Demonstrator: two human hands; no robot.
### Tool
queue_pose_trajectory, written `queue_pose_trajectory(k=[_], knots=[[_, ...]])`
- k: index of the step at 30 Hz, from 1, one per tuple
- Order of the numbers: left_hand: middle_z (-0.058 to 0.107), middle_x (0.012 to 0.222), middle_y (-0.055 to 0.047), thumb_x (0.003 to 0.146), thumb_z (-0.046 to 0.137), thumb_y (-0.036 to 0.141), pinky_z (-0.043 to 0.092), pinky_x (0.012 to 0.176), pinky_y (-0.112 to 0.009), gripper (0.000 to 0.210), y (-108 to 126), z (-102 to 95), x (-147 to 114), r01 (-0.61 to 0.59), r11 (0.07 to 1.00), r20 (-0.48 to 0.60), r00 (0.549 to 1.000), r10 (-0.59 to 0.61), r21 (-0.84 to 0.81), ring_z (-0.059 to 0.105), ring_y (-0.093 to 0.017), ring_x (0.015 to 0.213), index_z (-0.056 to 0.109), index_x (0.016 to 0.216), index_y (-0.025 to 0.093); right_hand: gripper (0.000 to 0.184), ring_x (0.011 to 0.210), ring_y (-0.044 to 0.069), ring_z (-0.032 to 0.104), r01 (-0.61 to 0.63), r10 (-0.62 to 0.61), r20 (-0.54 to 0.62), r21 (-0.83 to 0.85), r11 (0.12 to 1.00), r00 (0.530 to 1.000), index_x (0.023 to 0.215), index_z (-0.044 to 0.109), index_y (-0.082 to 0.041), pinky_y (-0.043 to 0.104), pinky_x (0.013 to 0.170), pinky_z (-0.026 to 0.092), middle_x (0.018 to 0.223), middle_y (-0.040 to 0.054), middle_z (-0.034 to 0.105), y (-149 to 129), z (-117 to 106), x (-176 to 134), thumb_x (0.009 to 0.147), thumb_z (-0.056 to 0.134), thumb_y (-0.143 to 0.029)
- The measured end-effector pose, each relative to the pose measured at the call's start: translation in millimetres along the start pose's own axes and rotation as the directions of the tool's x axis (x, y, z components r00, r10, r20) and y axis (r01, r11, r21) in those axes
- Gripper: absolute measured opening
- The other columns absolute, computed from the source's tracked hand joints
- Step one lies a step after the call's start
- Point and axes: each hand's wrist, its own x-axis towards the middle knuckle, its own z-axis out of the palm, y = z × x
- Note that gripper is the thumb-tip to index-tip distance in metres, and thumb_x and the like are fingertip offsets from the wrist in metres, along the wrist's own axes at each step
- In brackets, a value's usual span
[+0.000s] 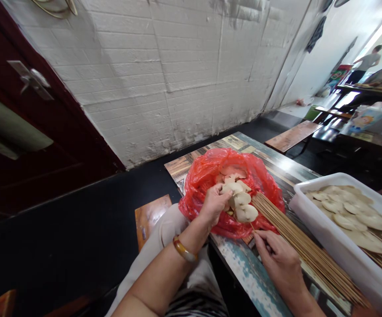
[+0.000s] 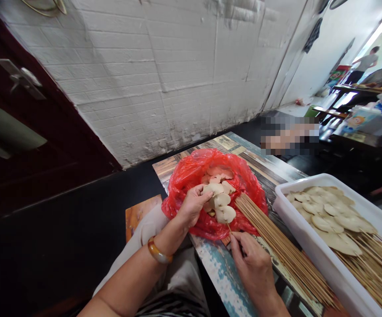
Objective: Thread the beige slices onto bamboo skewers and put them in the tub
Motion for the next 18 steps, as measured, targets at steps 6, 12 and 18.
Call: queue_pose_trajectory(k=[6, 12, 18], knots=[[0.06, 0.067, -0.001, 0.053, 0.076, 0.028, 0.036, 0.055, -0.018, 0.03, 6.4, -5.3, -0.5, 0.071, 0.997, 0.124, 0.99, -0.067, -0.032, 0.051, -0.007, 0.055, 0.06, 0.071, 0.01, 0.017, 0.061, 0.012, 0.059, -0.105, 0.103, 0.035, 0.071, 0.992, 0.994, 0.079, 0.063, -0.019, 0.023, 0.059, 0.045, 0.07, 0.0004, 0.064, -2.9, -2.7, 1.6, 0.086, 0.049, -0.027], [0.059, 0.068, -0.002, 0.06, 0.072, 0.032, 0.039, 0.051, -0.02, 0.03, 12.3, -13.4, -0.5, 0.163, 0.979, 0.202, 0.97, -0.137, -0.12, 0.051, -0.007, 0.052, 0.061, 0.078, 0.011, 0.019, 0.058, 0.012, 0.058, -0.234, 0.224, 0.082, 0.134, 0.963, 0.971, 0.078, 0.064, -0.02, 0.022, 0.055, 0.045, 0.068, -0.0007, 0.064, -2.8, -4.1, 3.8, 0.085, 0.05, -0.032], [0.06, 0.067, -0.003, 0.058, 0.073, 0.034, 0.039, 0.049, -0.022, 0.034, 9.6, -11.2, -0.2, 0.144, 0.978, 0.133, 0.983, -0.125, -0.15, 0.051, -0.009, 0.052, 0.062, 0.08, 0.011, 0.019, 0.06, 0.013, 0.059, -0.128, 0.124, 0.056, 0.074, 0.989, 0.991, 0.079, 0.064, -0.02, 0.024, 0.057, 0.045, 0.07, 0.0013, 0.065, -2.0, -2.7, 3.7, 0.085, 0.049, -0.03]])
